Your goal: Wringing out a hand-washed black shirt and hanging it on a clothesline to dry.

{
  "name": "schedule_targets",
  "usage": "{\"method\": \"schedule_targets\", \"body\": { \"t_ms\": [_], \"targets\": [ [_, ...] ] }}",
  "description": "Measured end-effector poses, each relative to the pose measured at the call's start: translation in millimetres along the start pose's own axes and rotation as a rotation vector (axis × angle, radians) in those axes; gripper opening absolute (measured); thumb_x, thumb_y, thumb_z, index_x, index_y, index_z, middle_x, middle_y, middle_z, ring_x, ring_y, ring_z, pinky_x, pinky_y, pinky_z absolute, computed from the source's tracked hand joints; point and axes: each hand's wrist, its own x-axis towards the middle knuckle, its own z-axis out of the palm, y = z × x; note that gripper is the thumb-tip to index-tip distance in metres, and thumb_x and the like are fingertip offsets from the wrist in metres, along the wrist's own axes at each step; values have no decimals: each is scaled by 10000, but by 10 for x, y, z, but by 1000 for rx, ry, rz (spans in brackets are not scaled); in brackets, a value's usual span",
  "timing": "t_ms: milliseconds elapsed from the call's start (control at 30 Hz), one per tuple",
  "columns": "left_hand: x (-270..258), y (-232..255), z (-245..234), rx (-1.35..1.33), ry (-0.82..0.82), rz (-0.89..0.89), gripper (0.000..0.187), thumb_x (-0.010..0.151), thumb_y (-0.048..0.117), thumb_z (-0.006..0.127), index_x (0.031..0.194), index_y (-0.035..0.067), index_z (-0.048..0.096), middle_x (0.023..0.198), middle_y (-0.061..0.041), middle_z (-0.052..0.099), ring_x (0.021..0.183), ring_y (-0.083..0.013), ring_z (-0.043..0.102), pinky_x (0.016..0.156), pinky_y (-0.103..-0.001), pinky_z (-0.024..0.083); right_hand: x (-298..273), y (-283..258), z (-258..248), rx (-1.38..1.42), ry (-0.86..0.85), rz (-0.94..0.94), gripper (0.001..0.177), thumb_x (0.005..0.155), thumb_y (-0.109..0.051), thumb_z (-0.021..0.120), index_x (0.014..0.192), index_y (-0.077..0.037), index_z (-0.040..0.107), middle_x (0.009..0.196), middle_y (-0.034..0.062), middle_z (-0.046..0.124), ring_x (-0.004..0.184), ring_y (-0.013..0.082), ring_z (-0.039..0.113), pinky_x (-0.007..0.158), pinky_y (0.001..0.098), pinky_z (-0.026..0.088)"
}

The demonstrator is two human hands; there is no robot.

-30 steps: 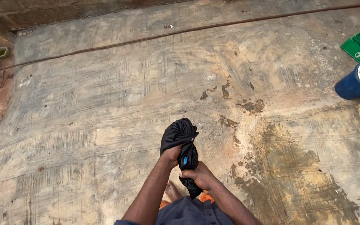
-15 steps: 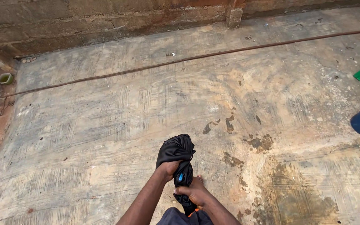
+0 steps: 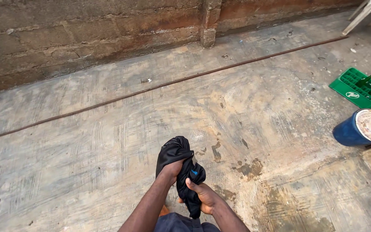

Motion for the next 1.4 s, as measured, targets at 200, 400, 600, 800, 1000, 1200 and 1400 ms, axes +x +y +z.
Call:
{"method": "schedule_targets", "body": {
  "t_ms": [200, 400, 600, 800, 1000, 1200, 1400],
  "targets": [
    [1001, 114, 157, 411, -105, 61, 391, 780, 156, 837, 1152, 151, 715, 1024, 46, 713, 937, -101, 635, 847, -276, 538, 702, -315, -129, -132, 213, -27, 325, 805, -219, 874, 1001, 13, 758, 867, 60, 739, 700, 140, 663, 648, 307, 531],
    [1861, 967, 141, 878, -311, -683, 728, 734, 664, 734, 1279, 183, 703, 1236, -70, 743, 1108, -246, 699, 808, -495, 540, 1209, -983, -31, 39, 133, -27, 228, 837, -185, 779, 906, -10, 650, 761, 51, 627, 523, 131, 536, 432, 294, 389],
    [2415, 1779, 49, 945, -425, -709, 977, 663, 753, 736, 1483, 250, 564, 1482, -127, 599, 1289, -344, 610, 894, -564, 565, 1569, -1613, 463, 309, -31, -84, 365, 832, -192, 720, 1157, -42, 647, 831, 34, 625, 568, 107, 535, 463, 264, 408],
    [2954, 2116, 185, 1146, -566, -757, 1034, 683, 815, 671, 1520, 227, 515, 1512, -150, 535, 1315, -379, 593, 929, -564, 575, 1856, -1880, 512, 458, -123, -158, 397, 863, -212, 697, 1206, -38, 601, 892, 39, 594, 603, 89, 523, 478, 244, 387],
    [3699, 2179, 50, 744, -963, -771, 1108, 747, 949, 455, 1511, 149, 528, 1503, -165, 586, 1244, -312, 644, 929, -558, 558, 1962, -2274, 446, 620, -363, -306, 433, 920, -249, 688, 1216, -11, 480, 961, 42, 502, 636, 81, 449, 539, 230, 343],
    [4203, 1491, -377, -212, -1146, -695, 1027, 1017, 961, 330, 1254, -16, 538, 1273, -170, 663, 1261, -442, 709, 1050, -546, 538, 1961, -3130, 357, 637, -439, -499, 535, 891, -271, 692, 1321, -46, 467, 967, 31, 519, 616, 61, 468, 521, 208, 362],
    [3780, 1548, 482, -913, -1240, -924, 1219, 925, 956, 287, 1640, -19, 449, 1381, -314, 629, 1185, -490, 669, 1019, -550, 515, 2022, -3930, 214, 621, -488, -585, 579, 900, -289, 697, 1349, -22, 448, 964, 45, 534, 625, 75, 505, 516, 220, 397]
  ]
}}
